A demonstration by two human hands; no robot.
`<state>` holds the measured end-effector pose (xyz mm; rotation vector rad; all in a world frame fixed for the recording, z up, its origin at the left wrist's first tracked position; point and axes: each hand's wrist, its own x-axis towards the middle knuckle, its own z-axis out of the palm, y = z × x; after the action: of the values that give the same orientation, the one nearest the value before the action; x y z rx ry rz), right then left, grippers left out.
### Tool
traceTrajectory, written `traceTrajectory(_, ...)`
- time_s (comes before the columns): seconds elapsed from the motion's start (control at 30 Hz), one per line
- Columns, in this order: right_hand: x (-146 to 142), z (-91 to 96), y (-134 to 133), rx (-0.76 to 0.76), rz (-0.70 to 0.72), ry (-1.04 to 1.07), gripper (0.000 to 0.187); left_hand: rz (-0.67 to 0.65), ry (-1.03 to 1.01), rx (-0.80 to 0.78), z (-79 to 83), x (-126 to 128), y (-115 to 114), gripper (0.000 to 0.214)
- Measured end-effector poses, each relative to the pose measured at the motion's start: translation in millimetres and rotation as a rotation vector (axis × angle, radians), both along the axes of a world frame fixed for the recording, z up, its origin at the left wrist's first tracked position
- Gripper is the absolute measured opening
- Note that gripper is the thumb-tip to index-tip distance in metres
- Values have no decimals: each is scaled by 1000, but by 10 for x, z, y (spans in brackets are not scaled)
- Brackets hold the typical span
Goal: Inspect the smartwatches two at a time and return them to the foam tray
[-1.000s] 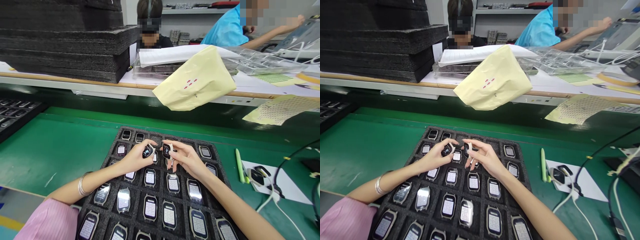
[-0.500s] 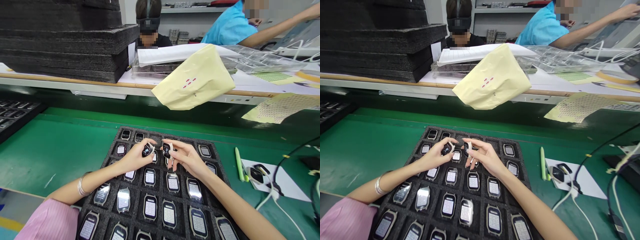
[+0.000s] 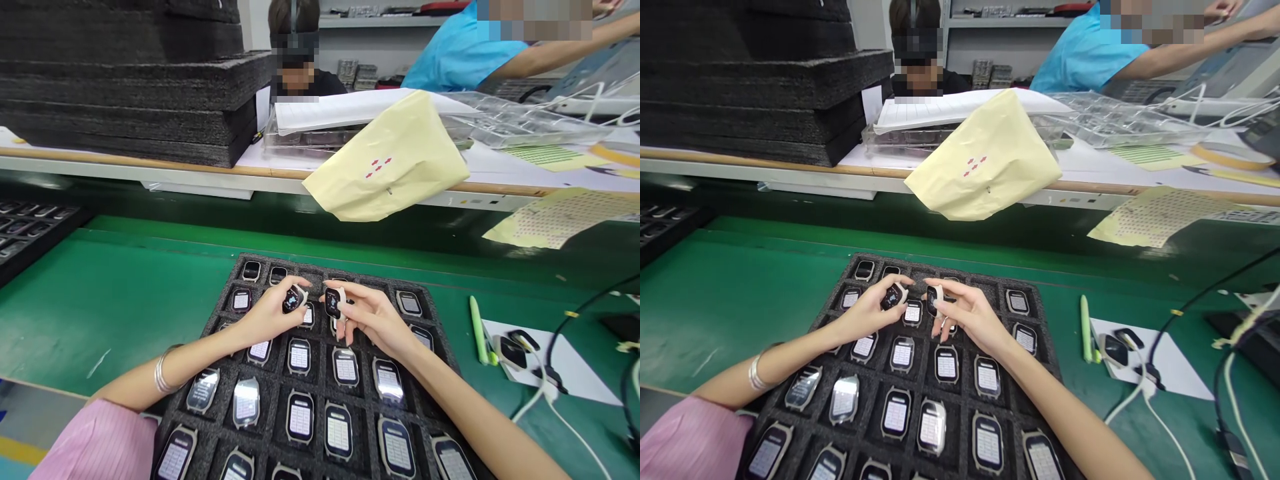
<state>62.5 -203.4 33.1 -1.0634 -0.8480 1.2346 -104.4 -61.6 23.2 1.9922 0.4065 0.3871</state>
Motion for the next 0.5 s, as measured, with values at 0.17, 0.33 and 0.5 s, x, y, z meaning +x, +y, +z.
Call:
traceTrajectory(0.17,-2,-3,4,-12,-1,-10,40,9,26,3,-13,11,16,35)
traceTrajectory(0.33,-5,3,6,-9,29,0,41,8,22,-27,-36,13,11,39)
traceTrajectory(0.5,13,-31,24,-24,45,5,44,-29,-19,-312,-92,29,-12,49)
